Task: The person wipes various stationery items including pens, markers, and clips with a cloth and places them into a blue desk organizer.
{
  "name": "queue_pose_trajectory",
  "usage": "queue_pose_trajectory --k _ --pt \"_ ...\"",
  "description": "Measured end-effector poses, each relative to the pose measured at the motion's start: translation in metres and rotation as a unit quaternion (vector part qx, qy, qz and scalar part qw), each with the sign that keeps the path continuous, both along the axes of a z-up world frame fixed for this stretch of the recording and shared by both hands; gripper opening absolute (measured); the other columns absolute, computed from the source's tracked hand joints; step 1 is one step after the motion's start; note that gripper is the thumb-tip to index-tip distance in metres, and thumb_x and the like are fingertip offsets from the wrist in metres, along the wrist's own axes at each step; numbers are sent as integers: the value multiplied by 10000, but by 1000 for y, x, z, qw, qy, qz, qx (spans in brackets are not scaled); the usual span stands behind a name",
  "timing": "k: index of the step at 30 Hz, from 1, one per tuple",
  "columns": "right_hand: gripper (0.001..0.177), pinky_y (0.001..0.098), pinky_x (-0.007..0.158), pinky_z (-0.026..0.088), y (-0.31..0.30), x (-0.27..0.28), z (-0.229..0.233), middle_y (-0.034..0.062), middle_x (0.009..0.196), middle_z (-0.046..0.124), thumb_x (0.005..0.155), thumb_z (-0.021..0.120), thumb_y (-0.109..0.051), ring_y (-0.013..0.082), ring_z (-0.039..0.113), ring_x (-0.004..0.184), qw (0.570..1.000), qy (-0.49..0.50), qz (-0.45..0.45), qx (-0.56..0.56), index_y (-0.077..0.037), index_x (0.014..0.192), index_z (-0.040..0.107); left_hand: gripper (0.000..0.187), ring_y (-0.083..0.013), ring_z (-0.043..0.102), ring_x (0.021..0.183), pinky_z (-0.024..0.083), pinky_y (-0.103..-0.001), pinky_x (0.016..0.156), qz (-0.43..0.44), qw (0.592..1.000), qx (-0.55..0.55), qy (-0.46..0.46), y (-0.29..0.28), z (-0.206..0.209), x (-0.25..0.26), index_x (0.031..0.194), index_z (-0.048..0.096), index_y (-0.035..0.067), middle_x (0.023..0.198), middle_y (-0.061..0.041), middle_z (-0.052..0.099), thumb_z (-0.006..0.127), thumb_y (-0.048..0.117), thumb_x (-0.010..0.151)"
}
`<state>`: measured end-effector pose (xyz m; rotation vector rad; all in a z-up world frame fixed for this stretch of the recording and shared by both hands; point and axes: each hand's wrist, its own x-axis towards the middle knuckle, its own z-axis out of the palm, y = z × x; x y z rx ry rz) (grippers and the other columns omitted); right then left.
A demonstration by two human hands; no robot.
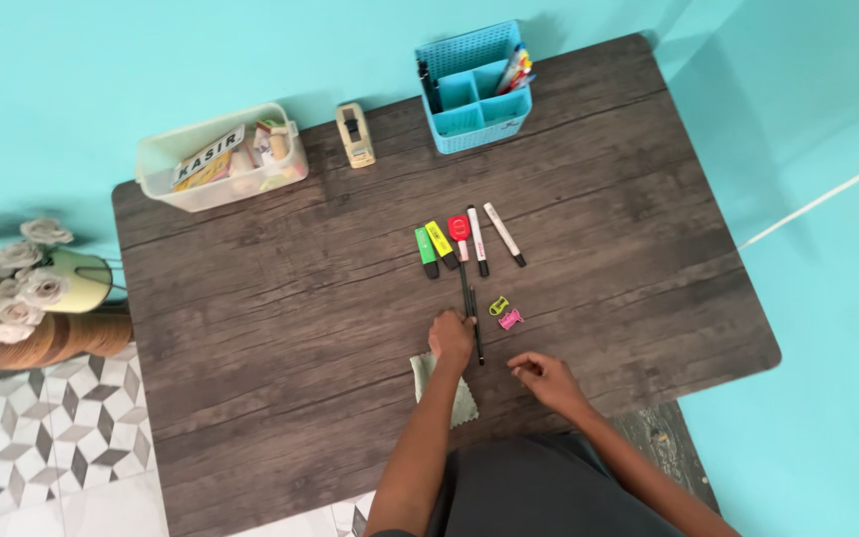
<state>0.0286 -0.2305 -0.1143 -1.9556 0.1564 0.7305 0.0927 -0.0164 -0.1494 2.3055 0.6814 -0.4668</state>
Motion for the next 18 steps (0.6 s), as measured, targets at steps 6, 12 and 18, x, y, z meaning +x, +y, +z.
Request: queue_pose_trajectory --k 6,12,18 --pt "238 284 739 563 -6 -17 13 28 952 799 925 666 -142 116 695 784 999 30 -20 -5 -76 1132 762 274 -386 716 973 580 -463 852 -22 1000 21 8 6 -6 -3 919 769 58 1017 -195 741 798 310 814" --pt "243 284 744 558 -2 -16 15 54 961 786 925 677 -156 119 682 783 998 55 -7 -26 -88 1139 768 273 -367 736 901 579 -433 833 -14 999 -28 -22 21 14 -9 860 789 42 913 -182 756 786 301 773" --pt "327 288 699 546 13 -7 10 51 1014 770 932 660 -171 128 670 780 986 94 -53 128 -71 1244 657 281 -170 737 730 571 -323 706 75 972 -207 -77 21 33 -37 879 772 49 780 -69 770 797 310 780"
